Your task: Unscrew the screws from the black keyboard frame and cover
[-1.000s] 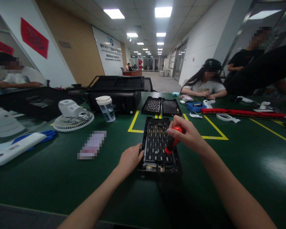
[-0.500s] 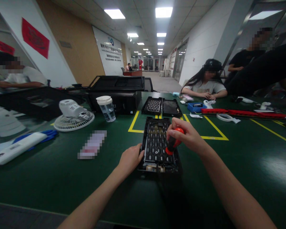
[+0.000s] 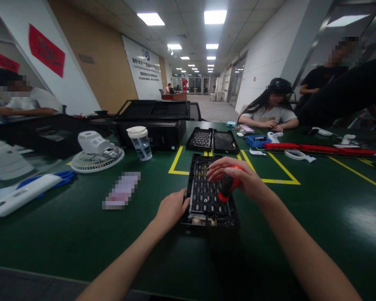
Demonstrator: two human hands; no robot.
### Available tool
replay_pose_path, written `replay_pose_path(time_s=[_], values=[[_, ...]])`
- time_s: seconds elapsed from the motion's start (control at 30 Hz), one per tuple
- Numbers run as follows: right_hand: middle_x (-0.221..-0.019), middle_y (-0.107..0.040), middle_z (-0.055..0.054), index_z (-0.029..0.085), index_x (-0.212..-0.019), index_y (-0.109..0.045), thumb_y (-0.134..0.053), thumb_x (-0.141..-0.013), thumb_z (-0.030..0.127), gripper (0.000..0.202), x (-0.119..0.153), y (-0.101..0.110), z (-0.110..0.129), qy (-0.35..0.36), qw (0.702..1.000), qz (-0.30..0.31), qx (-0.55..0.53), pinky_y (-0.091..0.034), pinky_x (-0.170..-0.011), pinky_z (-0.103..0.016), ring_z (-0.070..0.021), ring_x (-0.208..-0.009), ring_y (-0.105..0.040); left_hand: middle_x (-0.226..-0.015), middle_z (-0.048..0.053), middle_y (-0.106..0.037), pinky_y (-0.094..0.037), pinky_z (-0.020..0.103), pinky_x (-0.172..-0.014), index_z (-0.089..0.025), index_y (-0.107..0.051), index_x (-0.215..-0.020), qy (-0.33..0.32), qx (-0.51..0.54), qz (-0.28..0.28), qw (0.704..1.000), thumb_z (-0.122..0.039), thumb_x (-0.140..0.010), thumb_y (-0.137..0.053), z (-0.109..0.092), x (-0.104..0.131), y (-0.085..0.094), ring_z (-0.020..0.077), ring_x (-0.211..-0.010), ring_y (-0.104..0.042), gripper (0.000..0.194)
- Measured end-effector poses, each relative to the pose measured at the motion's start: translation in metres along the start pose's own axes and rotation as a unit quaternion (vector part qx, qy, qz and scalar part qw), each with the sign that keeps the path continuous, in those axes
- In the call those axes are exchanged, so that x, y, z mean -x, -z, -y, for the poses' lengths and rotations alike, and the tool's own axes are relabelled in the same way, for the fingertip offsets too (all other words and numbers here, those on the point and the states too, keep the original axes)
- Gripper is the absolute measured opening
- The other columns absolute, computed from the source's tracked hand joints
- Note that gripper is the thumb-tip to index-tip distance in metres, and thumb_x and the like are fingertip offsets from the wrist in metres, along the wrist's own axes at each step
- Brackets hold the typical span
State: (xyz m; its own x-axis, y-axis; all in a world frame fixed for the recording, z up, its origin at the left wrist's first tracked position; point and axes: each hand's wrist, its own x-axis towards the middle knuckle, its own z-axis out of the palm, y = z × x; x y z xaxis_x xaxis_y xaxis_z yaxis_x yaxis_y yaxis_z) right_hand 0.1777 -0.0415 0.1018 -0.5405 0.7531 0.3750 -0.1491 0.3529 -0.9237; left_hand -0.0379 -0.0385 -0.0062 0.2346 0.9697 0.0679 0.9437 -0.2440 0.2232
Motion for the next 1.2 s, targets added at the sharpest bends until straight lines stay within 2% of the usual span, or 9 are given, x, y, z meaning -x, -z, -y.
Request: replay_pose_path(time_s=[0.07, 0.17, 0.27, 0.33, 0.5, 0.67, 0.9, 1.2], values=[[-0.095, -0.063, -0.011, 0.011, -0.097, -0.058, -0.047, -0.079, 0.023, 0.024, -0.001, -0.001, -0.002, -0.001, 0.998, 0.015, -0.067, -0.046, -0.082, -0.040, -0.0219, -0.087, -0.063, -0.099, 0.007, -0.065, -0.044, 0.028, -0.072, -0.022, -0.048, -0.116, 0.002, 0.001, 0.004, 1.000, -0.037, -0.087, -0.037, 0.000, 0.000, 0.001, 0.0198, -0.089, -0.061, 0.035], [-0.094, -0.064, -0.011, 0.013, -0.092, -0.058, -0.046, -0.079, 0.023, 0.020, -0.001, -0.002, -0.005, -0.002, 0.989, 0.026, -0.146, -0.047, -0.078, -0.044, -0.0234, -0.083, -0.065, -0.100, 0.007, -0.065, -0.045, 0.028, -0.072, -0.022, -0.047, -0.117, 0.000, -0.001, 0.003, 1.000, -0.036, -0.087, -0.037, -0.001, 0.000, 0.002, 0.0201, -0.089, -0.061, 0.035], [-0.084, -0.065, -0.007, 0.014, -0.085, -0.058, -0.049, -0.080, 0.024, 0.014, -0.001, -0.002, -0.010, 0.019, 0.984, 0.011, -0.174, -0.050, -0.062, -0.036, -0.0196, -0.068, -0.066, -0.099, 0.006, -0.065, -0.045, 0.028, -0.071, -0.022, -0.047, -0.117, -0.007, -0.005, -0.005, 1.000, -0.036, -0.087, -0.037, 0.000, 0.000, 0.000, 0.0204, -0.088, -0.062, 0.035], [-0.073, -0.064, -0.003, 0.014, -0.077, -0.058, -0.052, -0.079, 0.025, 0.013, -0.002, -0.002, -0.013, 0.034, 0.984, -0.006, -0.177, -0.048, -0.052, -0.029, -0.0151, -0.055, -0.062, -0.099, 0.006, -0.066, -0.045, 0.028, -0.071, -0.022, -0.048, -0.116, -0.010, -0.008, -0.009, 1.000, -0.036, -0.086, -0.037, 0.001, 0.000, -0.001, 0.0207, -0.089, -0.062, 0.035], [-0.053, -0.052, 0.004, 0.015, -0.065, -0.054, -0.056, -0.078, 0.027, 0.018, -0.004, -0.003, -0.017, 0.038, 0.977, -0.020, -0.207, -0.041, -0.044, -0.023, -0.0077, -0.041, -0.048, -0.101, 0.006, -0.065, -0.045, 0.029, -0.072, -0.021, -0.048, -0.116, -0.013, -0.012, -0.012, 1.000, -0.035, -0.087, -0.036, 0.003, 0.000, -0.002, 0.0208, -0.090, -0.062, 0.034], [-0.050, -0.046, 0.005, 0.015, -0.060, -0.051, -0.054, -0.078, 0.027, 0.022, -0.005, -0.006, -0.016, 0.037, 0.973, -0.014, -0.226, -0.035, -0.042, -0.021, -0.0069, -0.040, -0.043, -0.099, 0.006, -0.066, -0.046, 0.029, -0.070, -0.021, -0.049, -0.114, -0.010, -0.013, -0.012, 1.000, -0.035, -0.086, -0.037, 0.002, 0.001, -0.001, 0.0213, -0.088, -0.062, 0.034], [-0.055, -0.049, -0.002, 0.013, -0.064, -0.056, -0.037, -0.075, 0.032, 0.029, -0.003, -0.008, -0.006, 0.007, 0.967, 0.026, -0.253, -0.036, -0.047, -0.028, -0.0138, -0.047, -0.049, -0.098, 0.006, -0.066, -0.045, 0.028, -0.070, -0.022, -0.048, -0.115, -0.009, -0.008, -0.014, 1.000, -0.036, -0.087, -0.036, 0.002, 0.000, -0.001, 0.0202, -0.088, -0.062, 0.033], [-0.062, -0.051, -0.003, 0.014, -0.074, -0.054, -0.039, -0.073, 0.028, 0.021, -0.003, -0.010, -0.004, -0.003, 0.967, 0.046, -0.252, -0.038, -0.051, -0.030, -0.0157, -0.053, -0.051, -0.102, 0.007, -0.064, -0.045, 0.029, -0.075, -0.021, -0.047, -0.118, 0.010, -0.001, 0.010, 1.000, -0.034, -0.087, -0.037, -0.004, 0.002, 0.006, 0.0208, -0.092, -0.061, 0.035]])
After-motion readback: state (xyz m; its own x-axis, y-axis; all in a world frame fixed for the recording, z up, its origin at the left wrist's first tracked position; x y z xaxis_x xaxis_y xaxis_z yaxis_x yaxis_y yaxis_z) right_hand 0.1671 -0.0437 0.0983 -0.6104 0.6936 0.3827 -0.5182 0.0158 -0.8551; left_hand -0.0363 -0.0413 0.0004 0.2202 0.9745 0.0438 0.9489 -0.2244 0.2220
